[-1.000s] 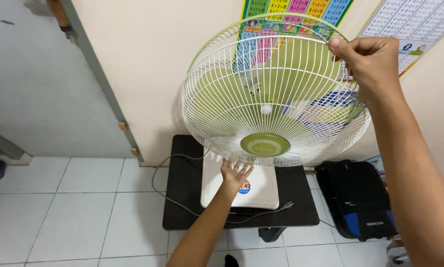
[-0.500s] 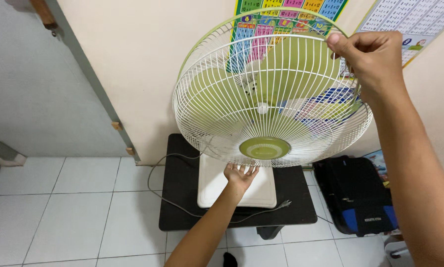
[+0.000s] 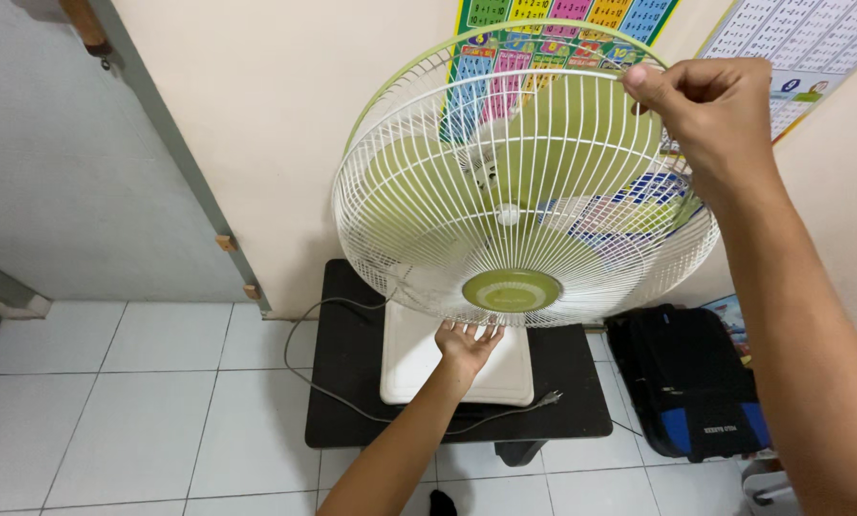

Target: The person assembles a table fan by hand. They first secure the fan blades to the motor hub, then attach the front wire cage, and finally align and secure the rear wire cage to complete the assembly.

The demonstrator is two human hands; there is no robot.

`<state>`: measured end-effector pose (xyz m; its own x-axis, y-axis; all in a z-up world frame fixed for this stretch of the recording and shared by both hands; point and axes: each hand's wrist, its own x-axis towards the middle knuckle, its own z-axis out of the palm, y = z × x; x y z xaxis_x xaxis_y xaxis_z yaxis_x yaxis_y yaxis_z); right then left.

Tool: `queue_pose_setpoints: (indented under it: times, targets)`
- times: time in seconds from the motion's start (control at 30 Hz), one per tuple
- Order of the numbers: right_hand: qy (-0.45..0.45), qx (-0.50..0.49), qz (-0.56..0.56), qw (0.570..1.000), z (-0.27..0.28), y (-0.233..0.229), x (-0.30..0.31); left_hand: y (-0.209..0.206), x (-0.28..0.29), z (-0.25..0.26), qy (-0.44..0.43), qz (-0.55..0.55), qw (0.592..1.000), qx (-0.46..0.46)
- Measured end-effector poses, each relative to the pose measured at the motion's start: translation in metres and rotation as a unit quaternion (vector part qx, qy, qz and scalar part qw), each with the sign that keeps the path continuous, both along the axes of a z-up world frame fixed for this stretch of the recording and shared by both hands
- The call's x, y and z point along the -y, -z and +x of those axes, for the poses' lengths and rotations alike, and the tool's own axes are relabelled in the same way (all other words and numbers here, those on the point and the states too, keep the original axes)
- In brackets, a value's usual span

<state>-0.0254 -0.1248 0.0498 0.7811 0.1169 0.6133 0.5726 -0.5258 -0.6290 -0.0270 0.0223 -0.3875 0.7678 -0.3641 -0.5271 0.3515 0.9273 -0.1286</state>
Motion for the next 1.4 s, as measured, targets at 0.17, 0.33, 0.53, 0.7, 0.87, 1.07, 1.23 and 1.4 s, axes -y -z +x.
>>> queue_pose_setpoints:
  times: [0.17,0.33,0.53,0.7,0.87,1.07,1.23,1.4]
  targets:
    - [-0.023,0.007,-0.002,1.000,0.010,0.004,0.002,0.002,0.005,0.002,-0.011,-0.014,1.000,-0.017]
    - [-0.021,0.024,-0.008,0.999,0.015,0.012,-0.001,0.016,0.002,0.013,-0.007,-0.021,1.000,0.003]
    - [0.009,0.019,-0.035,0.999,0.013,0.009,-0.005,0.019,0.001,0.018,0.005,-0.018,1.000,-0.012]
    - [0.017,0.007,-0.038,0.999,0.015,0.008,-0.002,0.033,0.008,0.024,0.014,-0.019,0.999,-0.032]
    - [0.041,0.072,-0.026,0.996,0.024,0.008,-0.015,0.029,0.017,0.039,0.071,0.010,0.996,-0.044]
    - [0.072,0.261,-0.188,0.944,0.043,0.007,-0.014,-0.021,0.008,0.031,0.037,-0.066,0.997,-0.033]
    - [0.053,0.083,-0.084,0.992,0.078,0.011,-0.005,-0.073,-0.001,0.024,0.049,-0.092,0.993,-0.062]
    - [0.053,-0.046,-0.049,0.996,0.093,0.002,-0.004,-0.101,-0.004,0.017,0.048,-0.070,0.993,-0.083]
